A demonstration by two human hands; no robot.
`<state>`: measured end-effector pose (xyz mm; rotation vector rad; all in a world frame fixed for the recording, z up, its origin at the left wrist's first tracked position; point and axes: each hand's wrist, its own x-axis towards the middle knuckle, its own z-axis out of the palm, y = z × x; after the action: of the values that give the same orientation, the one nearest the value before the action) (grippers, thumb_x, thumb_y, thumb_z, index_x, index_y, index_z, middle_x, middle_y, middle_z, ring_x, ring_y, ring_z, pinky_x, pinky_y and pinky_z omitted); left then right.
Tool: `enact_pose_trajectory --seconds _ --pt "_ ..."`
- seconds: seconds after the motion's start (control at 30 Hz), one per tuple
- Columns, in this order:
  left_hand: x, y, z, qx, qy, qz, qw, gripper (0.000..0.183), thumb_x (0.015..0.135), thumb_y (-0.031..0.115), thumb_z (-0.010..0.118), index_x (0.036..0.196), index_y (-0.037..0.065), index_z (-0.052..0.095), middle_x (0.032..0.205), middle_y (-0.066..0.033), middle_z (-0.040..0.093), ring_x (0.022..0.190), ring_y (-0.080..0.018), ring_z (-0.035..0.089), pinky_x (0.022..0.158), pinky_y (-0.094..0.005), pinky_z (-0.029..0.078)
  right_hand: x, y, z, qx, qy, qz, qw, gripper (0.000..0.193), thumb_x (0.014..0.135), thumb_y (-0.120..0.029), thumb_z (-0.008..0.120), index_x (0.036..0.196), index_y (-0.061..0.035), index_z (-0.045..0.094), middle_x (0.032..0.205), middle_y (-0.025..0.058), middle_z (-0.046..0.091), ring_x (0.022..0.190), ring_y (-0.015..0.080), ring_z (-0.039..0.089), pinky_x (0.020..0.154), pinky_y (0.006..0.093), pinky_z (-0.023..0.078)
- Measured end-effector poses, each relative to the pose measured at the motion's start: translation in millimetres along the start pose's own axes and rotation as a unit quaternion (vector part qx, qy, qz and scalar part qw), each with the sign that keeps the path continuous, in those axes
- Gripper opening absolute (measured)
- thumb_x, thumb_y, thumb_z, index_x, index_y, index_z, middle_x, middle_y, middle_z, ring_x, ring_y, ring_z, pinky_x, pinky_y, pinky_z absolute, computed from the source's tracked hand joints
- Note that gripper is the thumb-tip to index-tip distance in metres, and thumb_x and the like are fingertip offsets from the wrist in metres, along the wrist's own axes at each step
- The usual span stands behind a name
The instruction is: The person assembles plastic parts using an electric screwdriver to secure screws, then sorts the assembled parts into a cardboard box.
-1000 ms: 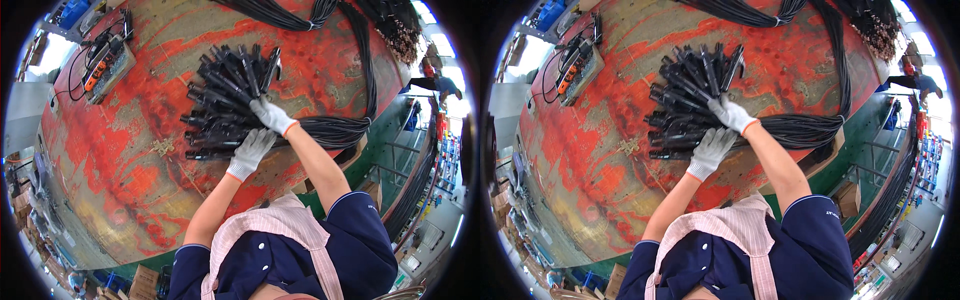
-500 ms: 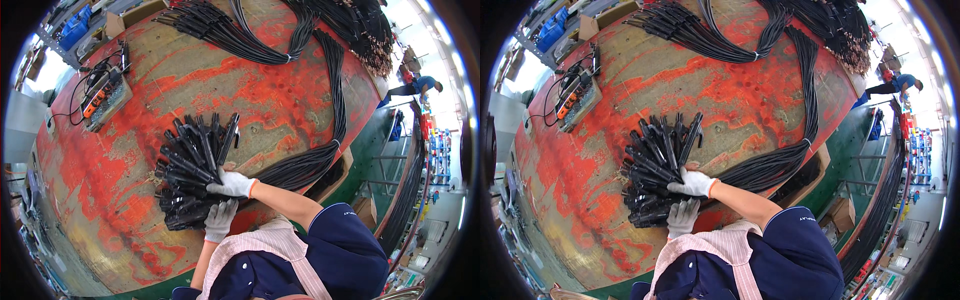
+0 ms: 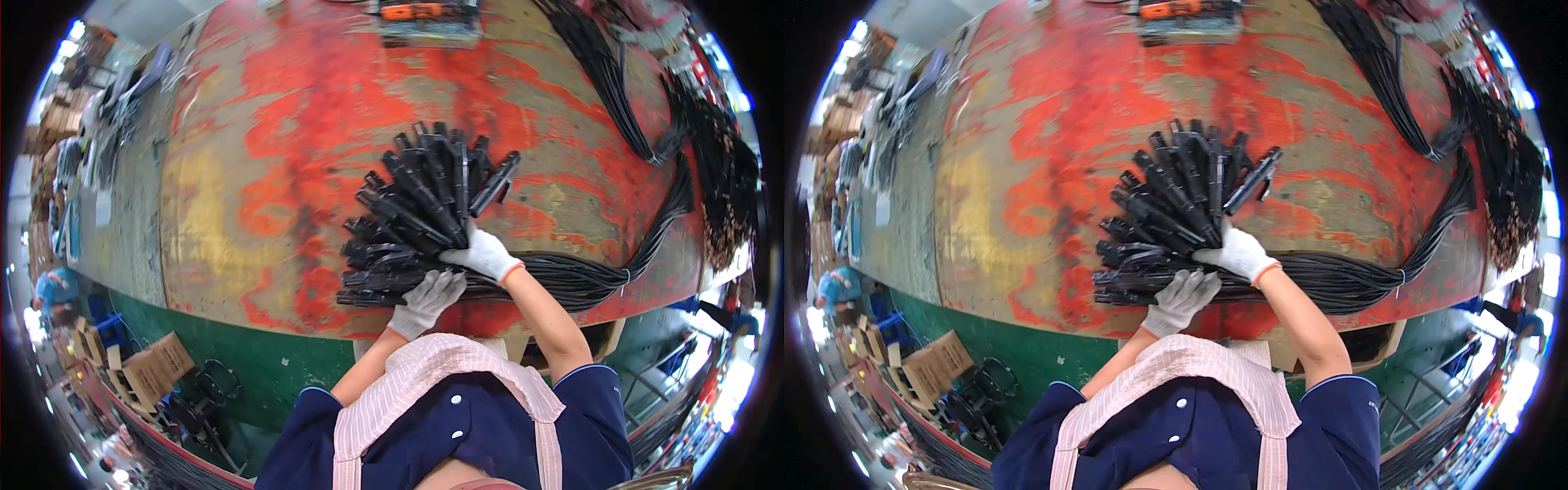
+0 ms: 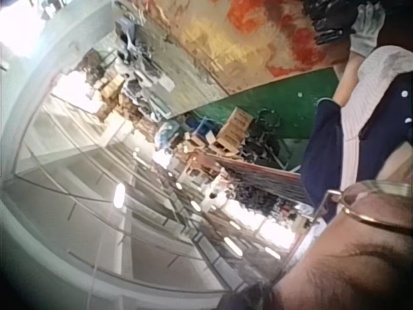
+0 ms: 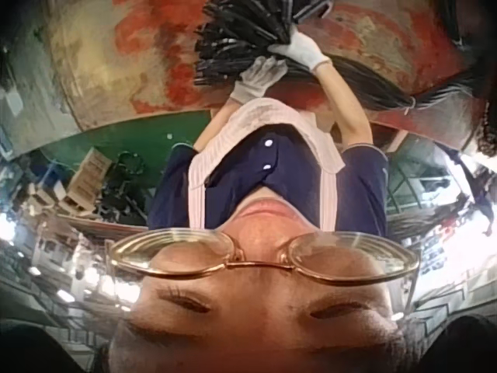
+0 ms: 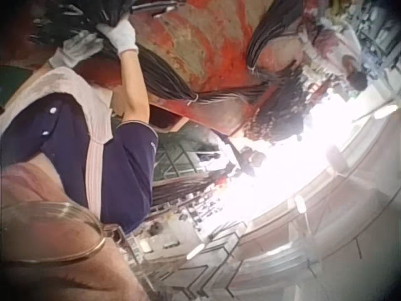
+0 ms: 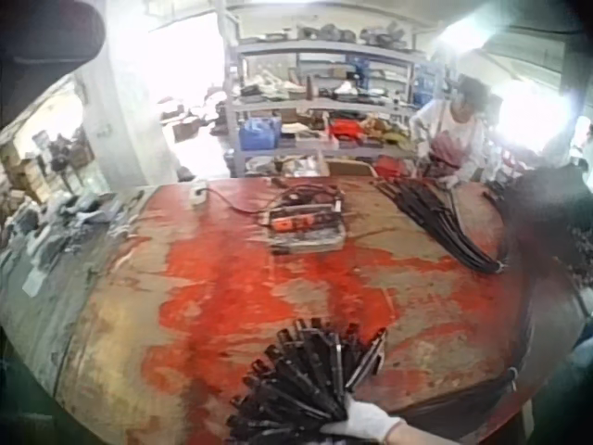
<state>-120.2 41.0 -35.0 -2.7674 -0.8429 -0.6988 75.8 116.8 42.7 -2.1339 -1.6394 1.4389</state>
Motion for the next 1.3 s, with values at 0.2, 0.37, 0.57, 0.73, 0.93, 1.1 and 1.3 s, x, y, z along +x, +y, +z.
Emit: enact_pose_trajectory --seconds 0.2,0.37,0.57,0.73,0.93,1.1,1.3 --pt "-23.6 -17.7 5.1 0.041 0.012 0.015 0.999 0.046 0.084 0.022 0.056 0.130 0.016 0.056 0.132 -0.0026 0.056 0.119 -0.0212 0.055 0.107 -0.0399 0.040 9.7 -12.0 18.7 -0.066 0.003 -0.015 0.998 0.094 0.066 -0.047 0.082 0.136 0.0032 0.043 0.119 0.0282 0.064 0.113 0.0382 0.062 0.096 0.0399 0.048" --pt "-17.7 -19.5 -12.2 0.025 0.054 0.056 0.997 0.050 0.083 0.021 0.054 0.133 0.015 0.054 0.139 -0.0039 0.054 0.122 -0.0217 0.055 0.111 -0.0396 0.038 0.5 -4.3 17.7 -0.029 0.002 -0.026 0.999 0.096 0.062 -0.040 0.085 0.138 0.0012 0.044 0.125 0.0232 0.063 0.117 0.0325 0.060 0.101 0.0374 0.045" --pt "-26.8 -13.2 -31.1 0.012 0.037 0.053 0.998 0.055 0.079 0.018 0.059 0.134 0.017 0.055 0.137 -0.0011 0.055 0.123 -0.0193 0.054 0.110 -0.0394 0.041 -3.0 -0.7 10.8 -0.011 -0.040 -0.092 0.995 0.099 0.061 -0.035 0.086 0.140 0.0011 0.038 0.125 0.0233 0.062 0.117 0.0351 0.061 0.100 0.0387 0.046" --pt "-20.3 -23.4 -23.5 0.052 0.069 0.057 0.995 0.049 0.079 0.016 0.064 0.127 0.022 0.061 0.132 0.0010 0.057 0.121 -0.0180 0.056 0.103 -0.0383 0.046 26.1 22.9 12.2 -0.037 -0.016 -0.228 0.973 0.094 0.062 -0.035 0.086 0.137 -0.0002 0.040 0.122 0.0257 0.062 0.113 0.0382 0.061 0.097 0.0413 0.047" --pt "-24.4 -27.3 -19.1 0.012 0.045 0.022 0.999 0.046 0.078 0.017 0.067 0.124 0.023 0.064 0.129 0.0038 0.058 0.120 -0.0197 0.056 0.102 -0.0384 0.047 35.7 27.3 20.1 -0.065 -0.003 -0.172 0.983 0.090 0.070 -0.042 0.080 0.135 0.0024 0.038 0.109 0.0278 0.066 0.102 0.0437 0.065 0.087 0.0451 0.052" --pt "-42.4 -27.6 -33.3 0.020 0.031 0.025 0.999 0.044 0.078 0.018 0.064 0.123 0.021 0.066 0.134 0.0027 0.054 0.129 -0.0205 0.046 0.105 -0.0418 0.047 20.3 15.8 28.6 -0.078 -0.015 -0.137 0.987 0.087 0.072 -0.040 0.077 0.136 0.0037 0.036 0.110 0.0304 0.065 0.104 0.0441 0.064 0.090 0.0454 0.052" --pt "-77.3 -78.5 -64.5 -0.009 -0.016 0.024 1.000 0.045 0.078 0.021 0.061 0.123 0.022 0.066 0.132 0.0035 0.056 0.127 -0.0194 0.047 0.102 -0.0396 0.048 19.0 -51.5 55.3 -0.076 -0.023 -0.125 0.989 0.092 0.074 -0.040 0.075 0.139 0.0054 0.031 0.114 0.0309 0.063 0.107 0.0440 0.063 0.091 0.0451 0.051"
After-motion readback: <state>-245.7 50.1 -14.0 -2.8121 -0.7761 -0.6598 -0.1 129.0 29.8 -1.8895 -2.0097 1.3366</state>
